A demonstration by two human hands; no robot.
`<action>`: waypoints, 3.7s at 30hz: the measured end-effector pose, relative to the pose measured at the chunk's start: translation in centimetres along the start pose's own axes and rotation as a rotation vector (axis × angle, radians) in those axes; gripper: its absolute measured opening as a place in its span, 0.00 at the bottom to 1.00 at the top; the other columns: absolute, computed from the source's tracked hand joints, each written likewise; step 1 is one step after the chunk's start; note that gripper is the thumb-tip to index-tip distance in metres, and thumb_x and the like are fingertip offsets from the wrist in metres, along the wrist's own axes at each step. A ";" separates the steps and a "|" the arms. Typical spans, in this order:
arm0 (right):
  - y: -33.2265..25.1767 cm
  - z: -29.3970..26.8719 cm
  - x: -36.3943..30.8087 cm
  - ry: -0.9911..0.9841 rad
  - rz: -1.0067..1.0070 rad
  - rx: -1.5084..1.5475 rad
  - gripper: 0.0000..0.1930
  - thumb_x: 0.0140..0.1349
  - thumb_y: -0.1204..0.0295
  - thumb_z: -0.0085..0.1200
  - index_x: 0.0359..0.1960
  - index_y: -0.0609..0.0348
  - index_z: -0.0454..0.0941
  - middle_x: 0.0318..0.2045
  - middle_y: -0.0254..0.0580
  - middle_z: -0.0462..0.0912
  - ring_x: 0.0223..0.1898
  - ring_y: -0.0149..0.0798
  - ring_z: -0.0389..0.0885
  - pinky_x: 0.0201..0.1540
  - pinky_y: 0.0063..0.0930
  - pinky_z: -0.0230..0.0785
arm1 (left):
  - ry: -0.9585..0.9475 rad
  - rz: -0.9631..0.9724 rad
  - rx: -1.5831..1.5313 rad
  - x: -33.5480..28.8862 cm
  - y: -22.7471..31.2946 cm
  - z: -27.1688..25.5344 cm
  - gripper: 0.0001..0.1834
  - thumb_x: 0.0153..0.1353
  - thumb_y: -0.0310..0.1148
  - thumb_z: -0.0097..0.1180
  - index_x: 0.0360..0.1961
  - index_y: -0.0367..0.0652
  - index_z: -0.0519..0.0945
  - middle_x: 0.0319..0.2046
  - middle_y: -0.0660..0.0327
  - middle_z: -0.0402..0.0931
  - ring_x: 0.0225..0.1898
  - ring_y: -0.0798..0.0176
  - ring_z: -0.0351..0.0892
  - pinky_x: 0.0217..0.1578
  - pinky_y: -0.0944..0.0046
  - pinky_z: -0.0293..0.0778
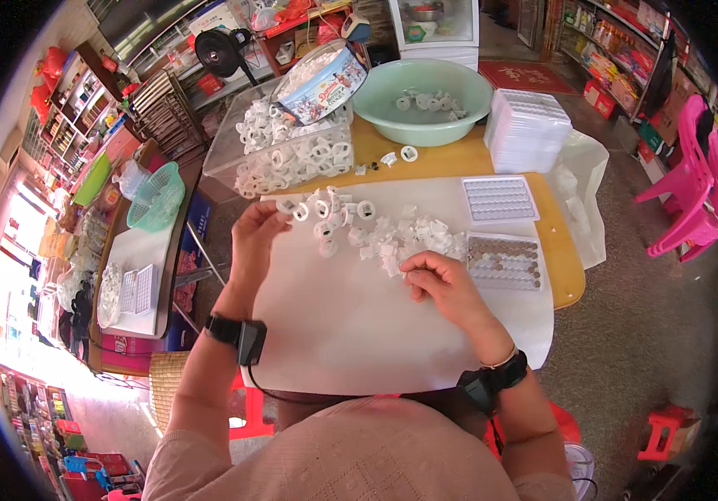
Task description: Assembling small white plastic components by inserting electronic parts into them.
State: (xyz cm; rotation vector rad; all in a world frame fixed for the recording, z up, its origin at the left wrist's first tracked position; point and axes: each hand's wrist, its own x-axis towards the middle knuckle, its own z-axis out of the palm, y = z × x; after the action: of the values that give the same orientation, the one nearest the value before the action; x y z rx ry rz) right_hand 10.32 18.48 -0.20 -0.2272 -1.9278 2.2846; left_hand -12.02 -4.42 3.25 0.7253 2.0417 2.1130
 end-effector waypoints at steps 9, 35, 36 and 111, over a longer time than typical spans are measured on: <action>-0.9 1.1 -0.9 0.038 -0.081 -0.055 0.06 0.63 0.77 0.48 0.38 0.64 0.76 0.27 0.33 0.75 0.26 0.24 0.72 0.30 0.18 0.67 | -0.428 -0.157 -0.461 -8.9 1.0 3.3 0.14 0.54 0.18 0.58 0.42 0.40 0.75 0.36 0.64 0.77 0.37 0.70 0.76 0.41 0.68 0.76; -1.8 4.2 -3.7 0.153 0.001 0.103 0.05 0.59 0.76 0.53 0.34 0.64 0.76 0.26 0.34 0.78 0.23 0.24 0.71 0.26 0.17 0.64 | -0.649 -0.373 -0.543 -11.6 0.2 8.4 0.14 0.65 0.25 0.47 0.51 0.35 0.73 0.44 0.58 0.75 0.43 0.63 0.76 0.43 0.63 0.76; -1.8 4.3 -3.7 0.184 0.000 0.137 0.05 0.59 0.76 0.53 0.35 0.64 0.76 0.26 0.35 0.78 0.23 0.24 0.72 0.26 0.18 0.64 | -0.648 -0.354 -0.516 -11.5 0.2 8.8 0.14 0.64 0.25 0.47 0.51 0.36 0.73 0.44 0.59 0.75 0.43 0.63 0.76 0.43 0.63 0.75; -2.3 -18.9 -5.5 0.664 -0.096 -0.798 0.07 0.57 0.76 0.53 0.35 0.64 0.78 0.29 0.39 0.81 0.29 0.28 0.75 0.35 0.21 0.68 | -0.345 -0.356 -0.322 -10.5 0.3 5.4 0.15 0.60 0.28 0.53 0.47 0.33 0.74 0.36 0.60 0.77 0.36 0.66 0.76 0.41 0.65 0.72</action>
State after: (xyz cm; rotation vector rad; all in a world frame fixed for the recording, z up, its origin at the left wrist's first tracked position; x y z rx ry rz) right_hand 19.65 35.91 -0.97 -0.8202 -2.2257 1.0435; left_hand -0.55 -3.78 0.74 0.5758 1.4802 1.8914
